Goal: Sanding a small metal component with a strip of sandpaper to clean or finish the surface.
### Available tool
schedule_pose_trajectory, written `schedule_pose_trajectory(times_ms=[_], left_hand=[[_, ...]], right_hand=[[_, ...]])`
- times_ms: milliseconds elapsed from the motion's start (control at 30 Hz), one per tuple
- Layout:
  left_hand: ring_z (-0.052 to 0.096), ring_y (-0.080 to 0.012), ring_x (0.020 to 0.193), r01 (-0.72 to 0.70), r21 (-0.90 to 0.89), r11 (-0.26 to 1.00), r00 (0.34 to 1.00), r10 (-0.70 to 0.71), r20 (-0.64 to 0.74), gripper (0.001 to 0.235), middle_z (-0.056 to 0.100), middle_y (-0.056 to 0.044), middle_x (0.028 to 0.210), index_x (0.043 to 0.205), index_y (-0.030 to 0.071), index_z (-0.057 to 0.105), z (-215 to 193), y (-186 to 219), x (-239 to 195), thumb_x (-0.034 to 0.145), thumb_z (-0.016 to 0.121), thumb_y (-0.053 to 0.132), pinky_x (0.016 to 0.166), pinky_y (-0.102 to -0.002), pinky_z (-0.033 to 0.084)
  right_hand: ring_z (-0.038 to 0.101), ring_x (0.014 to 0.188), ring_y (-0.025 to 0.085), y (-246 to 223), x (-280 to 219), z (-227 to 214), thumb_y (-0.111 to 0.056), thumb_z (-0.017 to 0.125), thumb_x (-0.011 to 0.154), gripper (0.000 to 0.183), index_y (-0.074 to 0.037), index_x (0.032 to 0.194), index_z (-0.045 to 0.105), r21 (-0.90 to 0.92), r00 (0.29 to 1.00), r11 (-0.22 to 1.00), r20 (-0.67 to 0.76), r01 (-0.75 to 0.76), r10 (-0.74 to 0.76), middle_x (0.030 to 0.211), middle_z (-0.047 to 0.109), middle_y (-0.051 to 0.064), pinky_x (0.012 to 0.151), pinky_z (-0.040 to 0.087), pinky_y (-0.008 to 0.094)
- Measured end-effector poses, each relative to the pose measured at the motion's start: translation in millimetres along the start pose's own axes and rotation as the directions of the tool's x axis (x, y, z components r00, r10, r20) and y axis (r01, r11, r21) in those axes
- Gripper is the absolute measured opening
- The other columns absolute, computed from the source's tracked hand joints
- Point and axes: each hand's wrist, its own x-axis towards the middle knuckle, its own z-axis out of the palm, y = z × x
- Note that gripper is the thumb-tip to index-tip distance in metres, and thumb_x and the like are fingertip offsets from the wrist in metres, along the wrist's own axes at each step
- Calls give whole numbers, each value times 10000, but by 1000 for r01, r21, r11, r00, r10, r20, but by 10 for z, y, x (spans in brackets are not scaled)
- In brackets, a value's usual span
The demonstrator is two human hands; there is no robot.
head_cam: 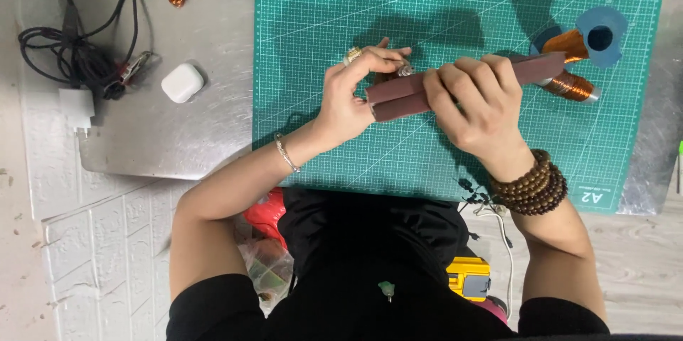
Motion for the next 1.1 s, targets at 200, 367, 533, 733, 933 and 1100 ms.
schedule_pose_trajectory(times_ms=[200, 367, 533, 733, 933, 1100], left_hand=[[629, -422, 980, -7, -48, 999, 999, 9, 34, 342, 654, -220, 934, 910, -43, 595, -35, -92, -51, 691, 847, 32, 948, -605, 367], [613, -383, 1058, 57, -9, 998, 997, -56, 55, 317, 638, -188, 1017, 965, -8, 563, -20, 14, -62, 762, 791, 80, 1044, -542, 372], [629, -358, 1074, 89, 44, 995, 994, -91, 56, 162, 632, -182, 1057, 999, -4, 549, -36, 53, -45, 889, 641, 70, 1096, -502, 410], [635, -319, 1054, 100, 105, 989, 992, -107, 67, 163, 633, -149, 1034, 947, 10, 520, -54, 91, -16, 865, 659, -11, 1072, -454, 437], [638, -252, 1029, 124, 119, 985, 987, -135, 85, 182, 604, -112, 1082, 1011, 63, 495, -76, 143, 10, 914, 646, 92, 868, -328, 554], [659, -252, 1066, 143, 71, 987, 978, -152, 140, 255, 612, -96, 1116, 1130, 78, 486, -89, 124, 5, 937, 647, 37, 878, -312, 591]], right_hand=[[557, 671, 231, -61, 42, -40, 68, 565, 891, 177, -16, 774, 666, 30, 998, 999, 59, 12, -14, 744, 554, 109, 602, 460, 318], [572, 713, 222, -87, 1, -91, 50, 554, 910, 132, -23, 857, 649, 20, 989, 1000, 146, -12, 9, 813, 582, 99, 629, 443, 323], [589, 799, 224, 13, -155, -105, -29, 619, 972, 37, -13, 946, 640, 59, 968, 996, 245, -66, 50, 899, 617, 103, 668, 435, 315], [608, 774, 259, 128, -201, -141, 44, 554, 971, 100, 39, 960, 653, 148, 986, 988, 169, -39, 14, 878, 636, 138, 699, 451, 372], [582, 733, 218, 69, -150, -107, 3, 619, 939, 69, -10, 891, 668, 205, 986, 977, 147, 52, -84, 839, 625, 96, 664, 454, 324], [585, 701, 233, 72, -127, -71, 32, 613, 929, 85, 13, 862, 663, 218, 992, 974, 97, 54, -77, 802, 623, 113, 628, 437, 329]])
